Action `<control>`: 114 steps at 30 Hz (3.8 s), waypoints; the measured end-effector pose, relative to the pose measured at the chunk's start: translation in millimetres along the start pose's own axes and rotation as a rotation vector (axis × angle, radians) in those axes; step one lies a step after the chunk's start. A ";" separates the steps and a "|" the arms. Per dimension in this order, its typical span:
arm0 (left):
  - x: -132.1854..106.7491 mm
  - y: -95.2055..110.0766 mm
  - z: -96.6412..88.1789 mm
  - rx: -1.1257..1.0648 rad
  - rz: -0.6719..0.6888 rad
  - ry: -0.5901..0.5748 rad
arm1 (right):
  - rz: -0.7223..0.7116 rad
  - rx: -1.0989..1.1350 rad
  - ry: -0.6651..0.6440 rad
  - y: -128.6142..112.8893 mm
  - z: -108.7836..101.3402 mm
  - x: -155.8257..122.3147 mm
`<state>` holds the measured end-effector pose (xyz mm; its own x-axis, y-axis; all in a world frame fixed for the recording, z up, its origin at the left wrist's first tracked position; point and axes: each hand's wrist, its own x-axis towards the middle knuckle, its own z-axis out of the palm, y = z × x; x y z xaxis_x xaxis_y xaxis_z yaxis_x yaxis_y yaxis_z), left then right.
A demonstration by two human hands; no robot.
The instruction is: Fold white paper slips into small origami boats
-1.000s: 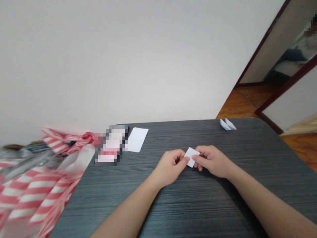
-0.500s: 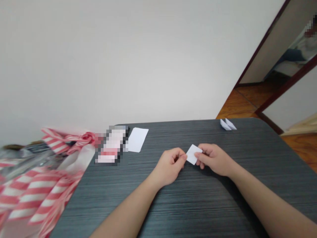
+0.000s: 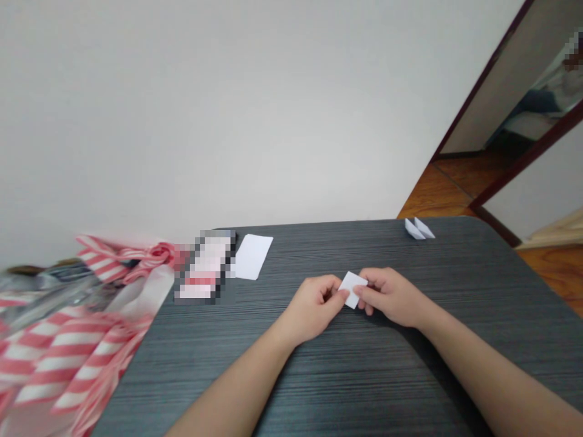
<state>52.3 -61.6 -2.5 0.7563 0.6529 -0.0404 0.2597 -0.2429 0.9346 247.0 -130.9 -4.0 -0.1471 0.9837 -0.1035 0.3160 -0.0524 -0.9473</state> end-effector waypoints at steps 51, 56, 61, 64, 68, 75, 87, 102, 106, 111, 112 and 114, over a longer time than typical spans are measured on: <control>2.1 -4.2 3.7 -0.136 -0.006 0.110 | -0.131 -0.040 0.167 9.7 0.5 1.7; 1.7 -7.9 7.3 -0.290 -0.084 0.081 | -0.168 0.004 0.087 8.0 3.1 2.0; 0.5 -7.7 5.4 -0.135 -0.068 0.038 | -0.147 -0.061 0.113 5.3 2.6 3.0; 0.4 -5.6 3.5 -0.115 -0.042 0.050 | -0.148 -0.132 0.116 4.1 2.6 2.8; 0.6 -2.5 2.7 -0.114 -0.050 0.050 | -0.152 -0.241 0.107 1.1 3.1 1.6; 1.3 -1.4 3.6 -0.252 -0.096 0.111 | -0.145 -0.149 0.103 2.6 5.1 -1.0; 1.9 -9.7 6.0 -0.484 -0.061 0.112 | -0.334 -0.205 0.287 7.7 -2.3 0.1; 5.4 -8.0 4.5 -0.422 -0.149 0.109 | -0.431 -0.254 0.175 8.2 -0.1 -0.6; 6.6 -8.4 3.6 -0.426 -0.148 0.114 | -0.452 -0.294 0.143 8.2 -0.7 -1.0; 6.6 -8.6 2.7 -0.383 -0.150 0.096 | -0.464 -0.336 0.133 7.8 -2.1 -0.6; 6.4 -9.0 2.5 -0.373 -0.149 0.090 | -0.465 -0.339 0.135 7.6 -2.2 -0.5; 6.0 -9.8 2.2 -0.356 -0.141 0.070 | -0.458 -0.337 0.145 7.1 -2.0 -0.5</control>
<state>55.6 -56.9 -12.7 0.6818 0.7129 -0.1644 0.1244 0.1085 0.9863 251.2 -131.3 -10.1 -0.2170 0.9080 0.3585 0.5344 0.4178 -0.7347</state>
